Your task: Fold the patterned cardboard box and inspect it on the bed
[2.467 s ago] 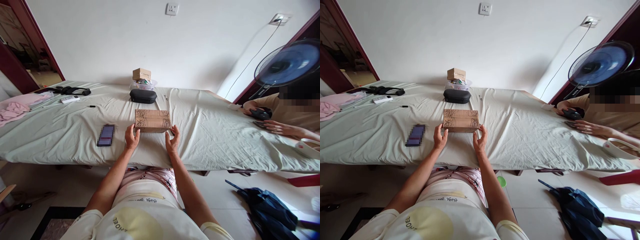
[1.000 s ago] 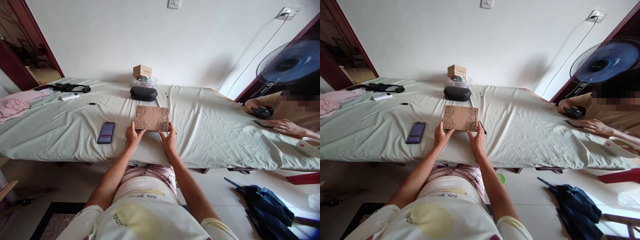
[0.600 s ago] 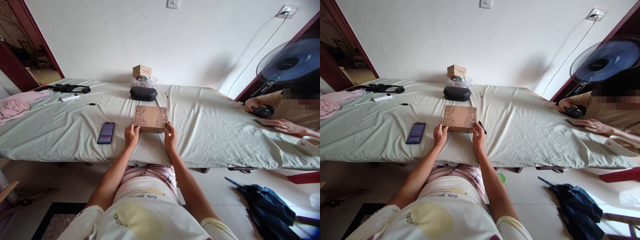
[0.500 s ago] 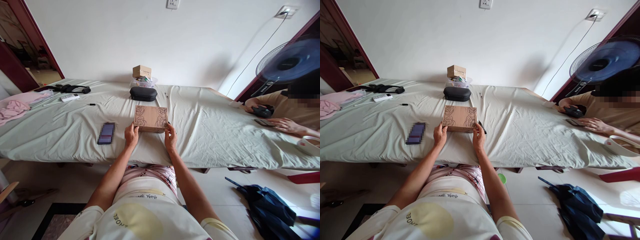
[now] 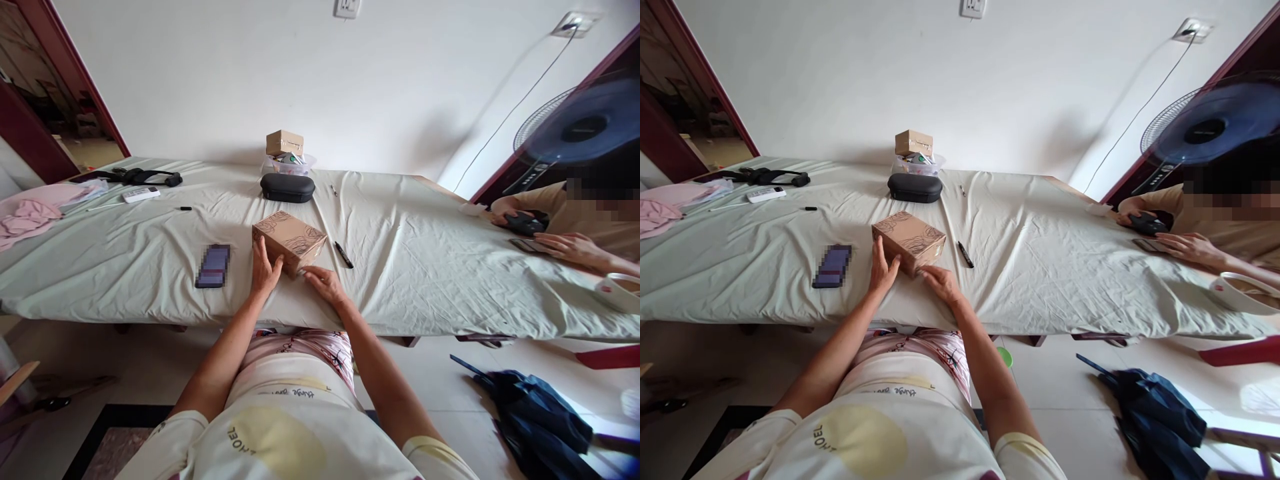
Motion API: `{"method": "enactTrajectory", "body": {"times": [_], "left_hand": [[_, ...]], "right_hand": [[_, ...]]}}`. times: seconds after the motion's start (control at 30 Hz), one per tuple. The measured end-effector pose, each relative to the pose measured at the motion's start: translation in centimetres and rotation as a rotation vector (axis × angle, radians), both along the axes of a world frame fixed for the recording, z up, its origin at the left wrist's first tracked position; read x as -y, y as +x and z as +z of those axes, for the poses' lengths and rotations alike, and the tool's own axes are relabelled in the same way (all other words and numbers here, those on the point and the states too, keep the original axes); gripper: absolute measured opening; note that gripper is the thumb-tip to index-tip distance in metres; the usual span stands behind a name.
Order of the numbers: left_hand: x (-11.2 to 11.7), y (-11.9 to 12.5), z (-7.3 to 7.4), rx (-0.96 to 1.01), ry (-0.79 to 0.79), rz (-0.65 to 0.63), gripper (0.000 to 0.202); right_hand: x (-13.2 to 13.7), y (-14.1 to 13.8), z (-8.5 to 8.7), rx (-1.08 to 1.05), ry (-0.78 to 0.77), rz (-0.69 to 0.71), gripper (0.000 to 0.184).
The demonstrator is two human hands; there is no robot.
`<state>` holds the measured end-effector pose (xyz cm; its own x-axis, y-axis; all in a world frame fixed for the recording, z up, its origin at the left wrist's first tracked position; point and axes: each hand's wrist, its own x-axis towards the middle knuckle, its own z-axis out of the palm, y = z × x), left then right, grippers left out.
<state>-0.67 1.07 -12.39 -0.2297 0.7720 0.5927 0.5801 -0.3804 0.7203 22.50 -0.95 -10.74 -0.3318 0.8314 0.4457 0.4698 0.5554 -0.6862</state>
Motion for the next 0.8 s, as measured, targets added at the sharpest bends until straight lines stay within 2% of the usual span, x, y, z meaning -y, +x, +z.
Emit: {"method": "enactTrajectory", "body": {"times": [0.07, 0.1, 0.27, 0.33, 0.5, 0.57, 0.67, 0.8], "left_hand": [[0.4, 0.0, 0.5, -0.045, 0.004, -0.044, 0.080], [0.5, 0.0, 0.7, -0.074, 0.011, -0.064, 0.080], [1.1, 0.3, 1.2, -0.208, 0.058, -0.094, 0.079], [1.2, 0.4, 1.3, -0.235, 0.059, -0.108, 0.082], [1.3, 0.8, 1.6, -0.270, 0.085, -0.163, 0.089], [1.2, 1.0, 1.5, -0.268, 0.077, -0.158, 0.086], [1.0, 1.0, 1.2, -0.254, 0.085, -0.165, 0.082], [0.8, 0.8, 1.0, -0.230, 0.136, -0.232, 0.076]], "right_hand": [[0.5, -0.6, 0.3, 0.160, 0.070, 0.106, 0.048], [0.6, -0.8, 0.4, 0.195, 0.115, 0.099, 0.047], [1.1, -0.6, 1.0, 0.136, 0.369, -0.254, 0.045], [1.3, -0.5, 1.2, 0.195, 0.432, -0.307, 0.047], [1.6, -1.3, 1.4, 0.425, 0.452, -0.166, 0.045], [1.5, -1.7, 1.3, 0.459, 0.434, -0.172, 0.044], [1.2, -1.5, 1.1, 0.433, 0.423, -0.269, 0.047], [0.6, -0.6, 0.4, 0.317, 0.419, -0.478, 0.052]]}}
